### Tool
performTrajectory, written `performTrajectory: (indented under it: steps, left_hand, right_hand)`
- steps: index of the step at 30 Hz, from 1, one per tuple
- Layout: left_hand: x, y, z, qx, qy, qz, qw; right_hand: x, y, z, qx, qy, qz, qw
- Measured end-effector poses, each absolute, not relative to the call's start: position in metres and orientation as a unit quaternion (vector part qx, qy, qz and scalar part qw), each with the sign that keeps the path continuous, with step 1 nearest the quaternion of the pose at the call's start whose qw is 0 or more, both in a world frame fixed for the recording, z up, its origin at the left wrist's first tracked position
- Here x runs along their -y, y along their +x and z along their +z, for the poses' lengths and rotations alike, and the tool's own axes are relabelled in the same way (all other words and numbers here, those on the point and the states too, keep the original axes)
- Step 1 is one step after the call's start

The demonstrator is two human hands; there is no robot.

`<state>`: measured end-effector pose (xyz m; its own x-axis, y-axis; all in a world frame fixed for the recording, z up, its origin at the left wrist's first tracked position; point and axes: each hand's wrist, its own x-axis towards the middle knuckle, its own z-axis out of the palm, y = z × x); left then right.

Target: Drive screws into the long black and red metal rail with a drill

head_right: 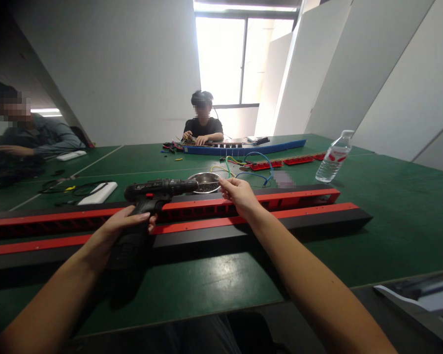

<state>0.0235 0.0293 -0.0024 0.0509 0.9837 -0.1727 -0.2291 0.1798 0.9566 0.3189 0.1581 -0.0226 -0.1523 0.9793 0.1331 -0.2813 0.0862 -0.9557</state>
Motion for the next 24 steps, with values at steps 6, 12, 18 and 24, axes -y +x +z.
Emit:
performTrajectory:
  steps: [6,12,18,24]
  left_hand:
    - [-0.0289,0.0248,-0.0010,-0.479,0.396,0.506,0.598]
    - [-0.0285,0.0240,-0.0011,-0.474,0.400,0.503,0.602]
    - [-0.0284,0.0243,-0.0005,-0.473,0.393,0.504,0.606]
    - [-0.0283,0.0244,0.0000,-0.474,0.393,0.506,0.603]
  right_hand:
    - [-0.1586,0.3182,-0.0235,0.493,-0.350,0.573,0.553]
    - [-0.1567,0.3180,-0.0216,0.492,-0.352,0.574,0.551]
    - [-0.1567,0.3177,-0.0225,0.505,-0.357,0.563,0.548]
    - [-0.1578,0.3177,-0.0246,0.509,-0.358,0.560,0.547]
